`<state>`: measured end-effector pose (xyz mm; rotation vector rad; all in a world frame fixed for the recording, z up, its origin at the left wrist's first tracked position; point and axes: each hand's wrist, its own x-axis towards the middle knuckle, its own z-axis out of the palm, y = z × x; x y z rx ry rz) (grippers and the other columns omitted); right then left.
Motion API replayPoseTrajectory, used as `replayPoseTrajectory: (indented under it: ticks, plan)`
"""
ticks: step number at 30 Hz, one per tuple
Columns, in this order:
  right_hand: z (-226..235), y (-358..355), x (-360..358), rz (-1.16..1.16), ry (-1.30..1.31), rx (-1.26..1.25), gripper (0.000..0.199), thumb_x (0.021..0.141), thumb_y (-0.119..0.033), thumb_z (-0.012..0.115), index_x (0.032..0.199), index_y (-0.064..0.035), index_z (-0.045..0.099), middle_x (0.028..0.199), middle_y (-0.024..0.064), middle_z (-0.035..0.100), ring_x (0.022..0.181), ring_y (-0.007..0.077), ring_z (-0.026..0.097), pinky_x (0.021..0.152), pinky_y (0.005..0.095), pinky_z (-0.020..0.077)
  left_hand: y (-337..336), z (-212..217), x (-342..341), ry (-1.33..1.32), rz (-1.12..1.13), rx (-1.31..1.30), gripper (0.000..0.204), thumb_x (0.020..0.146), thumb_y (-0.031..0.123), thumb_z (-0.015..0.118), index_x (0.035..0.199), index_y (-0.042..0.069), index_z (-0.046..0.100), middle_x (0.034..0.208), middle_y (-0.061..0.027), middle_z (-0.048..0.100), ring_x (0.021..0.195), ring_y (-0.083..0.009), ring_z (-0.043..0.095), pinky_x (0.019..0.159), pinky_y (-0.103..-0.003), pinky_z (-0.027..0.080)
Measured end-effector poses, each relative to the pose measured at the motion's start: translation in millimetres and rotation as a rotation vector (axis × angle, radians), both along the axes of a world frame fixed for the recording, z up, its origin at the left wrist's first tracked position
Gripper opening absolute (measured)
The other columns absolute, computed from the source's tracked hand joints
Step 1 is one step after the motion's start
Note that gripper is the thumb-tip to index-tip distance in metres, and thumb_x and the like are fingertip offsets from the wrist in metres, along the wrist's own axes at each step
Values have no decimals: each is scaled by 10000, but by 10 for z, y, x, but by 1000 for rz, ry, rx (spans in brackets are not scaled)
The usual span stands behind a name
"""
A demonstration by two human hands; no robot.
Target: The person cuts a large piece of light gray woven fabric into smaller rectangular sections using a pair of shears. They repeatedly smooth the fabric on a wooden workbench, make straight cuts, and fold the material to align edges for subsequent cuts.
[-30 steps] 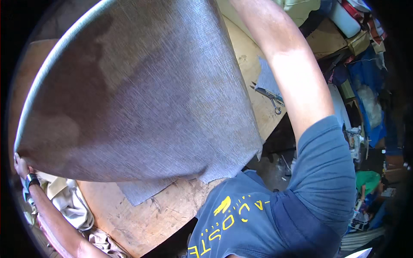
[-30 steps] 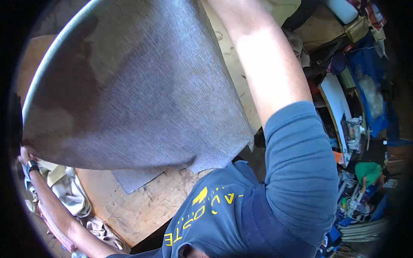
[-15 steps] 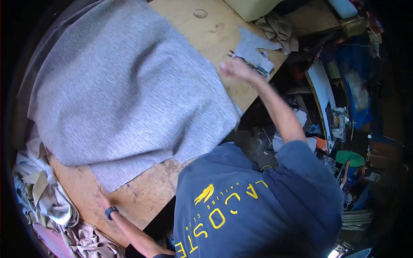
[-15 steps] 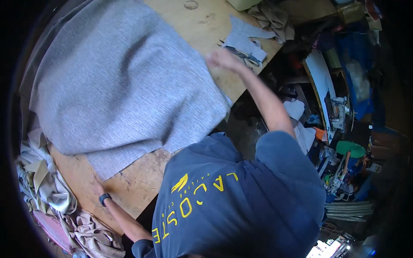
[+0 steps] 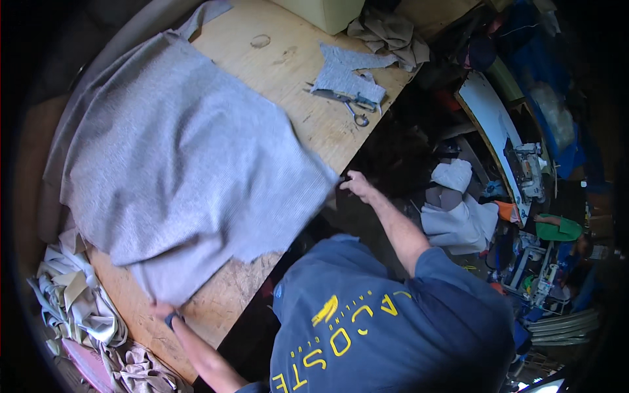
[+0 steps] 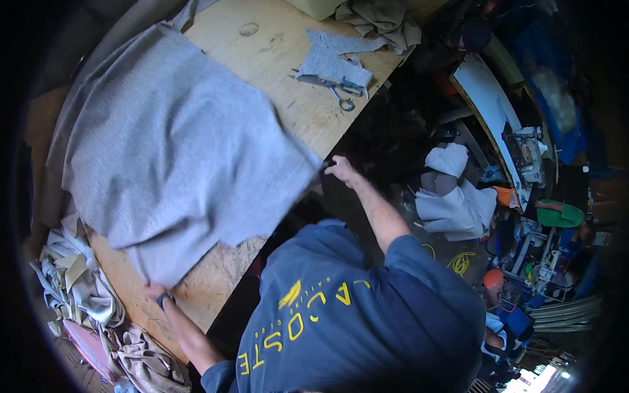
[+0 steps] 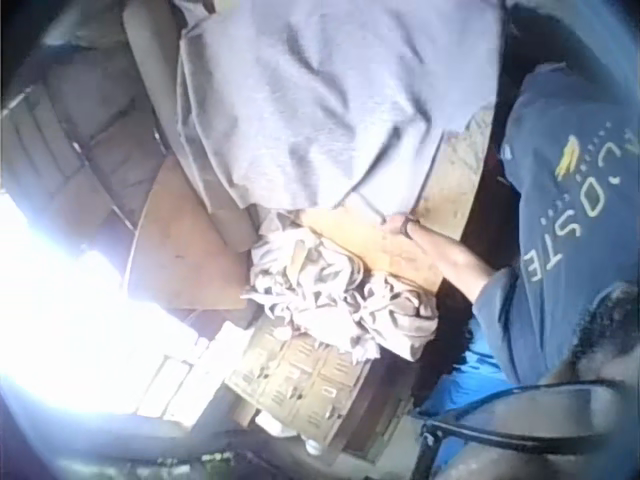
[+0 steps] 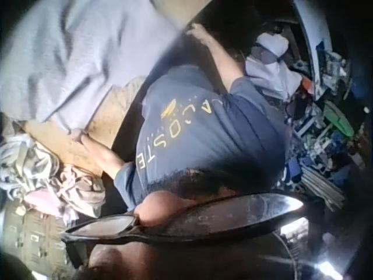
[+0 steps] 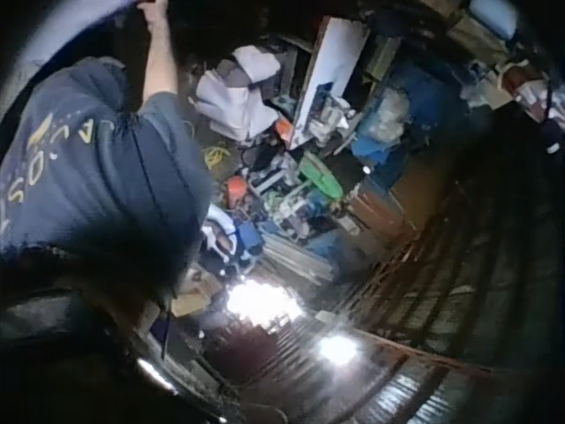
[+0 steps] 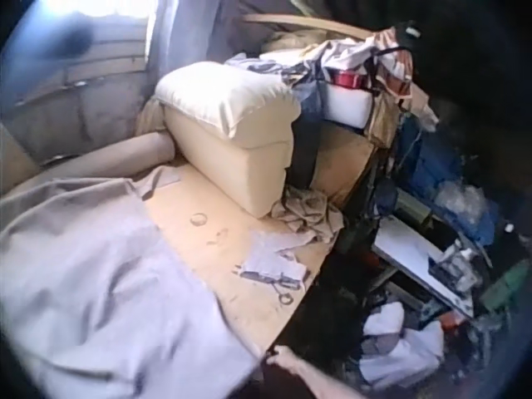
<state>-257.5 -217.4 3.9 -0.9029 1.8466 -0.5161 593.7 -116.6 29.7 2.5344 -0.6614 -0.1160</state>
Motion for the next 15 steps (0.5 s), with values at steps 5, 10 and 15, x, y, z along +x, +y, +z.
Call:
replayPoseTrajectory:
  ticks: [5,10,15]
  plan:
    - [154,121,68,162,-318,1,263,851,-171,735,1067,-29,686,988,33,686,927,119,614,860,302,476,873,1015,-54,-145,205,293,357,864,127,590,1184,-29,611,1115,-267,671,1034,-393,650,914,-460,507]
    - [234,172,102,273,-353,-123,327,842,-219,756,1083,-11,680,1044,86,692,970,184,632,919,337,476,1008,689,-1256,-429,-293,117,425,861,139,640,1241,-46,598,1286,-238,596,1204,-383,548,1057,-452,413]
    - [123,114,501,420,-234,92,530,769,-269,797,1151,64,643,1146,196,673,1063,286,635,889,396,514,531,468,-3373,0,-607,-106,522,896,167,678,1356,-19,516,1367,-200,534,1298,-345,469,1125,-442,340]
